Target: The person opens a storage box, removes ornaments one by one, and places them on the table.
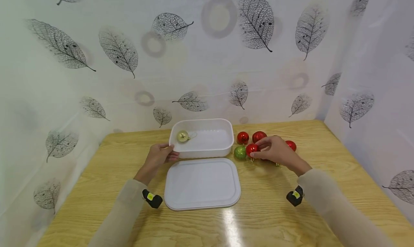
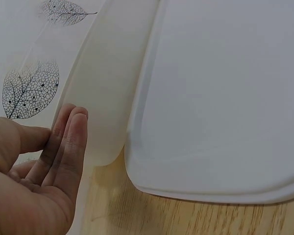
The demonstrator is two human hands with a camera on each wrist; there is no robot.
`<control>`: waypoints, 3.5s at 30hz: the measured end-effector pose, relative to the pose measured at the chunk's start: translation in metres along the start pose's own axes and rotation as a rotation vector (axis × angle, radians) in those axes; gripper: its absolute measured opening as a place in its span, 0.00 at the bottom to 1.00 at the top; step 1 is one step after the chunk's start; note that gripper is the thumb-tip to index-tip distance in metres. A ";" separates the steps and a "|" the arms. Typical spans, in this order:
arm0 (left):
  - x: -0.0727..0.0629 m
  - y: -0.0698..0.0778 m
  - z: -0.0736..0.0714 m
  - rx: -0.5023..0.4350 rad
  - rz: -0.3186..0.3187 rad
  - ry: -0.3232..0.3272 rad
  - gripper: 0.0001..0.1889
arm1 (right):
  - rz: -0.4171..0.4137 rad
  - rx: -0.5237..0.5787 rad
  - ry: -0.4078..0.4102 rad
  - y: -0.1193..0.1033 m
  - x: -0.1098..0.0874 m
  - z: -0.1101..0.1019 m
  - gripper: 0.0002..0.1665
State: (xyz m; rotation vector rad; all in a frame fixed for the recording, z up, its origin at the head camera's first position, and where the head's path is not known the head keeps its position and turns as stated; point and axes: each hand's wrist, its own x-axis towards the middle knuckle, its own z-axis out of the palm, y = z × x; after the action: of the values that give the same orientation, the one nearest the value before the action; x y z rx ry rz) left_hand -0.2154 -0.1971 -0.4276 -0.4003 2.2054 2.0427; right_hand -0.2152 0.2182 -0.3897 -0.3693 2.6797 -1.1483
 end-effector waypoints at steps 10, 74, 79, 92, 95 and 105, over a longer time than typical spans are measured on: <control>0.001 -0.001 -0.001 -0.019 0.008 -0.002 0.22 | -0.065 -0.076 0.012 0.010 -0.007 0.019 0.33; 0.001 -0.001 -0.001 -0.016 0.001 -0.001 0.21 | -0.098 -0.087 -0.031 -0.035 0.020 0.000 0.28; 0.002 -0.002 -0.002 -0.013 0.005 0.000 0.21 | -0.101 -0.071 -0.041 -0.053 0.038 0.004 0.29; 0.003 -0.002 -0.002 -0.018 -0.004 -0.005 0.20 | -0.180 0.083 -0.120 -0.086 0.090 0.046 0.29; 0.003 -0.001 -0.002 -0.025 0.001 -0.013 0.21 | -0.199 0.103 -0.128 -0.094 0.098 0.060 0.28; 0.001 -0.002 -0.001 -0.029 0.014 -0.006 0.20 | -0.138 0.183 -0.138 -0.111 0.127 0.105 0.26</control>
State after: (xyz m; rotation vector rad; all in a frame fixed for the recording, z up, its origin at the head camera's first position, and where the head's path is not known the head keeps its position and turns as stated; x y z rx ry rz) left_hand -0.2154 -0.1986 -0.4290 -0.3817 2.1838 2.0826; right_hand -0.2895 0.0340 -0.3902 -0.5866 2.4396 -1.3425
